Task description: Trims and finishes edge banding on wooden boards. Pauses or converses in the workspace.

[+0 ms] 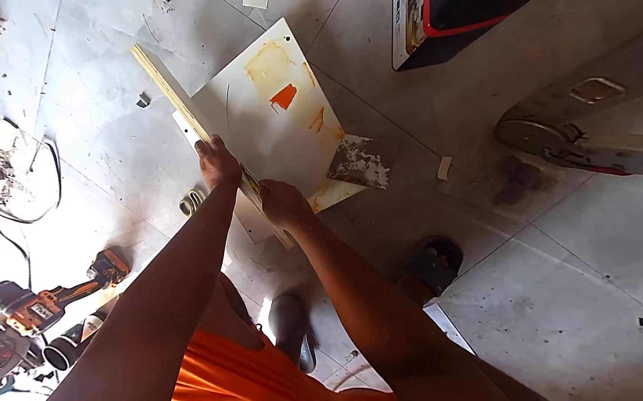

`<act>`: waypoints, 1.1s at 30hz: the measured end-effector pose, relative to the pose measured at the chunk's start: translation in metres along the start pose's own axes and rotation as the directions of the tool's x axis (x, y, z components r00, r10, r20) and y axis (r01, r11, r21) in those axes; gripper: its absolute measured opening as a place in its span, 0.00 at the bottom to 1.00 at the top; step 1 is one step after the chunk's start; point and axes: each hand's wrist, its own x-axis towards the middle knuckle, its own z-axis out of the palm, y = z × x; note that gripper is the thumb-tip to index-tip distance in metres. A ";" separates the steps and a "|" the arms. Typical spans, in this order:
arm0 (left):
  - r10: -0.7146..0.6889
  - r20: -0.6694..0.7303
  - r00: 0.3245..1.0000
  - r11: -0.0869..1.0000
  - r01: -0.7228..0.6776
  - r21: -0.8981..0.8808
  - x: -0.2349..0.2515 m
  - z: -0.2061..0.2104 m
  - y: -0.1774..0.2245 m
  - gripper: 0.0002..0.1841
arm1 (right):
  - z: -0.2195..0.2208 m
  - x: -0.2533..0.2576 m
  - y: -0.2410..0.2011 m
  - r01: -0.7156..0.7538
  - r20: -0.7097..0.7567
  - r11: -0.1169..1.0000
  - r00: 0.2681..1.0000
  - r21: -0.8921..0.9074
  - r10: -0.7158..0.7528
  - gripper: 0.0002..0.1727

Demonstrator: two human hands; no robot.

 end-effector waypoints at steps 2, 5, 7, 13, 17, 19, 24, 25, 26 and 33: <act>-0.006 0.001 1.000 1.000 0.006 0.011 0.000 0.000 0.001 0.28 | 0.000 -0.001 0.001 0.000 0.003 1.000 1.000 0.007 0.000 0.26; -0.009 0.003 1.000 1.000 0.009 0.014 0.001 0.000 0.002 0.28 | 0.001 -0.004 0.003 -0.015 0.007 1.000 1.000 0.026 0.015 0.26; -0.004 -0.009 1.000 1.000 0.004 0.002 0.001 0.001 0.000 0.27 | 0.002 -0.007 0.005 -0.023 0.010 0.999 1.000 0.033 0.022 0.26; 0.004 0.000 1.000 1.000 -0.004 0.023 -0.001 -0.001 0.004 0.27 | 0.018 -0.022 0.017 0.010 -0.125 0.998 0.992 0.068 -0.001 0.25; 0.003 -0.004 1.000 1.000 -0.002 0.027 -0.001 -0.001 0.000 0.27 | 0.014 -0.015 0.014 0.016 -0.076 0.999 0.997 0.046 -0.012 0.26; 0.005 0.000 1.000 1.000 -0.005 0.006 0.000 -0.001 0.001 0.27 | 0.009 -0.008 0.012 0.013 -0.053 1.000 0.999 0.022 -0.012 0.26; 0.004 -0.011 1.000 1.000 -0.004 0.000 0.000 0.000 0.000 0.27 | 0.006 -0.008 0.008 -0.011 -0.012 1.000 1.000 0.017 0.011 0.27; 0.001 -0.014 1.000 1.000 -0.001 0.002 0.000 0.000 0.001 0.26 | 0.005 -0.008 0.008 -0.012 -0.006 1.000 1.000 0.013 0.012 0.27; -0.001 -0.015 1.000 1.000 0.001 0.003 0.000 0.000 0.000 0.27 | 0.005 -0.009 0.008 -0.011 -0.005 1.000 1.000 0.007 0.011 0.27; -0.002 -0.019 1.000 1.000 0.002 -0.003 0.001 0.001 -0.001 0.26 | 0.006 -0.008 0.006 0.001 -0.018 1.000 1.000 -0.003 -0.001 0.26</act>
